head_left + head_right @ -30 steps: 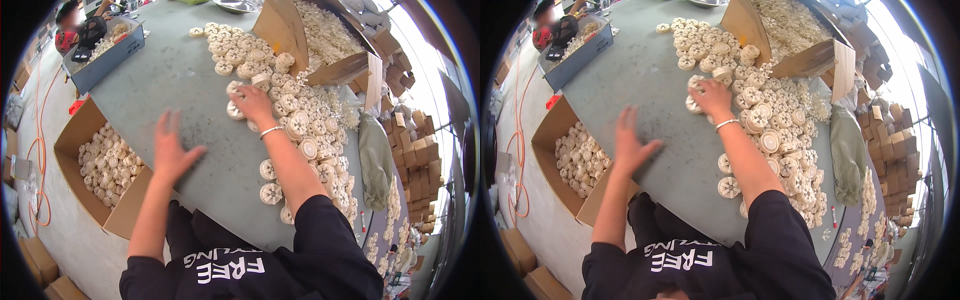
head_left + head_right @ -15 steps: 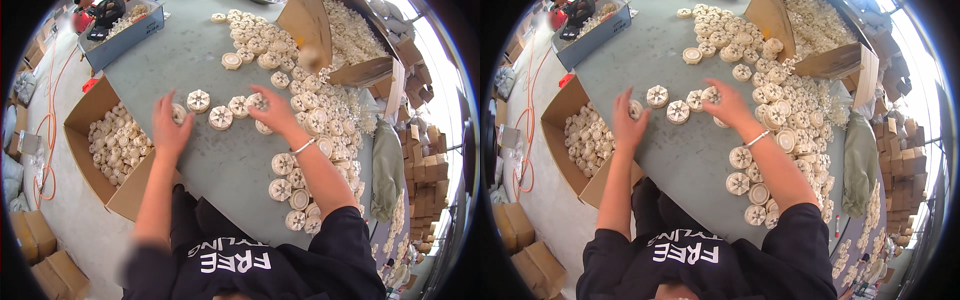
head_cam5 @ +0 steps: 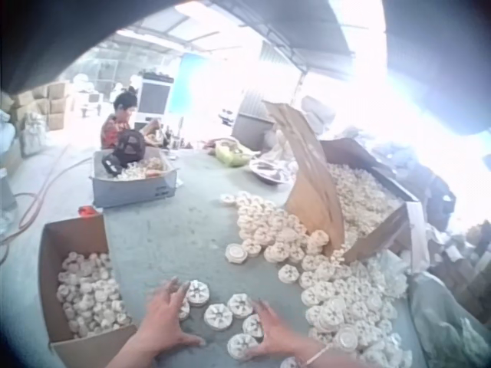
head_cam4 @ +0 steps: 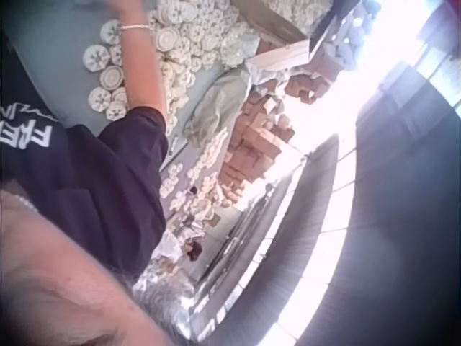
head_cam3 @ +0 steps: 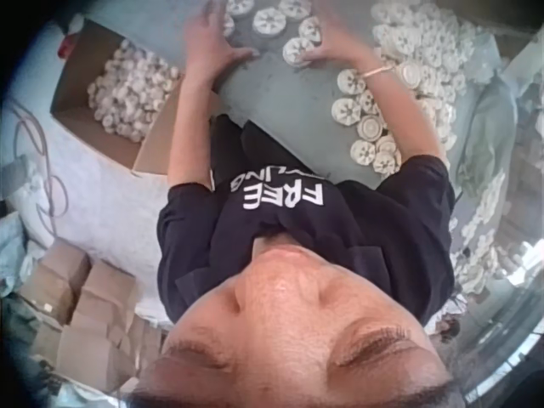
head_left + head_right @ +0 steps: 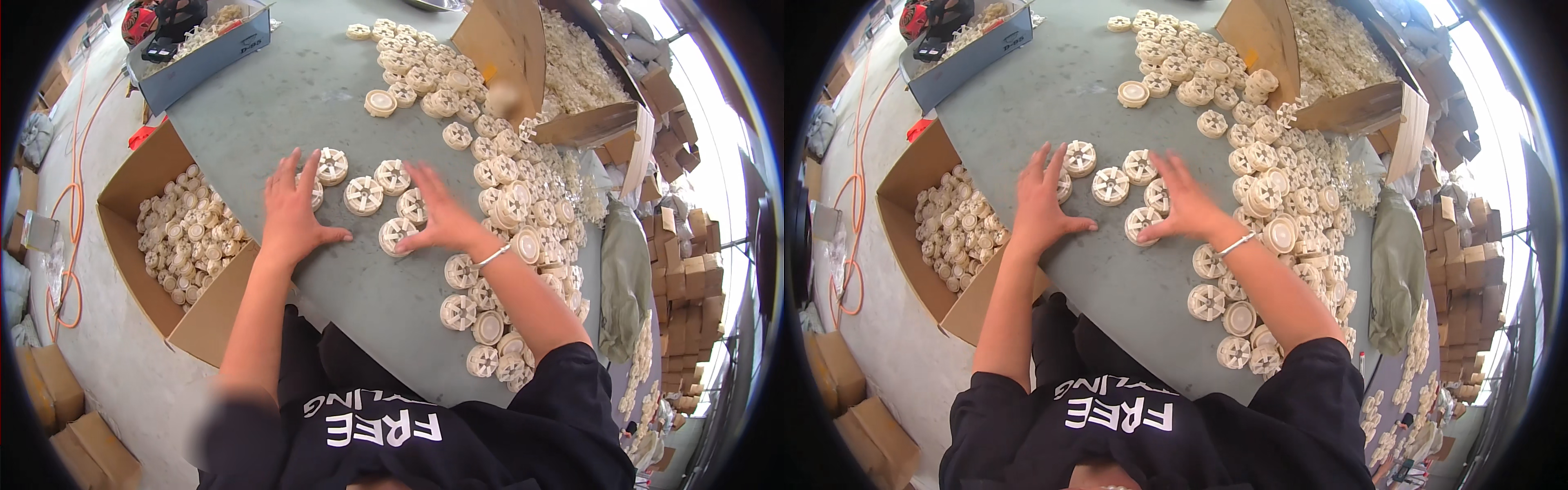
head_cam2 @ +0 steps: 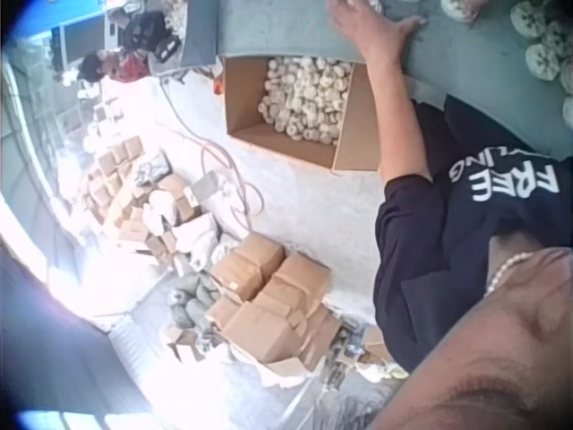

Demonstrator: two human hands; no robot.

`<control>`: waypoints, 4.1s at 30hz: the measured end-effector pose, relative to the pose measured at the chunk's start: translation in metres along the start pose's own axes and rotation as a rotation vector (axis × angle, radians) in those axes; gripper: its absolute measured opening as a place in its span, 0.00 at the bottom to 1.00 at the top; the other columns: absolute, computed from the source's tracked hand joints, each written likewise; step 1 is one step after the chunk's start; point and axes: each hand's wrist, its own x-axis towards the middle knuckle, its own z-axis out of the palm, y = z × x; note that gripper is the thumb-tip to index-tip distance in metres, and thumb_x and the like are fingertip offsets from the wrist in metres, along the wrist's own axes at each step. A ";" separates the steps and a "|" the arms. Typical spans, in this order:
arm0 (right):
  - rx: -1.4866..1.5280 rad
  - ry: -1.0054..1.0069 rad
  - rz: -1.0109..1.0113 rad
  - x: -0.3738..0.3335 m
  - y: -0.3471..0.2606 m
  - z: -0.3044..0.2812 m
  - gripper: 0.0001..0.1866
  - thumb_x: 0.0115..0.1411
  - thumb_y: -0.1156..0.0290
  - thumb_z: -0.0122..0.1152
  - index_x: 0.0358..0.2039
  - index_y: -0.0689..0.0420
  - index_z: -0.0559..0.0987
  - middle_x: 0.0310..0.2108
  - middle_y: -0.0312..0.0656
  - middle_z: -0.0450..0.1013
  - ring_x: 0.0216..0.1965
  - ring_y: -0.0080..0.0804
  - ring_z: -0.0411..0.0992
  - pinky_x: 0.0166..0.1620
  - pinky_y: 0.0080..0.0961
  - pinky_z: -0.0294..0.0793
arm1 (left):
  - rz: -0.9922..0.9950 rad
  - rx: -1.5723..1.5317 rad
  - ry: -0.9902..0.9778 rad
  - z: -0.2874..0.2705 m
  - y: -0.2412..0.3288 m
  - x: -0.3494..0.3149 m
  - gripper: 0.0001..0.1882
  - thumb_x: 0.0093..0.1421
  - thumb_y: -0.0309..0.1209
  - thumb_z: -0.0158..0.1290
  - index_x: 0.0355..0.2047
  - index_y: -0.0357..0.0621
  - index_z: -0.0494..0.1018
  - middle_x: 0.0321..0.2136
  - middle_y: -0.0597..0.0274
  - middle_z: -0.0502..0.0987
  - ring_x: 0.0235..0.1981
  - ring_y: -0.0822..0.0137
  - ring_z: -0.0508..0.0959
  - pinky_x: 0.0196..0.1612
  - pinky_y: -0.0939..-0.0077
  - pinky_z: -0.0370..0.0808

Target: The person assembles small white plastic components by hand on a table. They pick up a base and a cross-shaped insert, fit them together, and place the assembled unit into a cardboard box. The process is repeated continuously with many identical parts.

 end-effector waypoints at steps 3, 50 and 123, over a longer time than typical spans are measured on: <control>0.007 0.053 -0.120 0.013 0.004 0.028 0.75 0.38 0.30 0.84 0.81 0.47 0.56 0.80 0.65 0.45 0.78 0.68 0.49 0.77 0.57 0.53 | 0.039 -0.048 -0.028 0.008 -0.014 0.012 0.65 0.38 0.43 0.82 0.76 0.51 0.61 0.75 0.49 0.62 0.73 0.42 0.64 0.75 0.50 0.64; 0.212 0.317 -0.413 0.236 -0.062 0.054 0.40 0.62 0.62 0.70 0.75 0.42 0.68 0.69 0.48 0.72 0.70 0.48 0.68 0.71 0.43 0.69 | -0.148 -0.447 0.650 0.004 -0.048 -0.002 0.14 0.62 0.27 0.64 0.48 0.39 0.80 0.42 0.54 0.79 0.43 0.57 0.80 0.49 0.66 0.76; 0.348 0.466 0.201 0.164 0.015 0.031 0.24 0.79 0.56 0.47 0.66 0.54 0.77 0.64 0.50 0.77 0.64 0.55 0.75 0.66 0.40 0.73 | 0.439 -0.186 0.256 0.051 0.016 0.025 0.11 0.61 0.30 0.63 0.44 0.44 0.82 0.52 0.55 0.82 0.57 0.51 0.79 0.62 0.55 0.77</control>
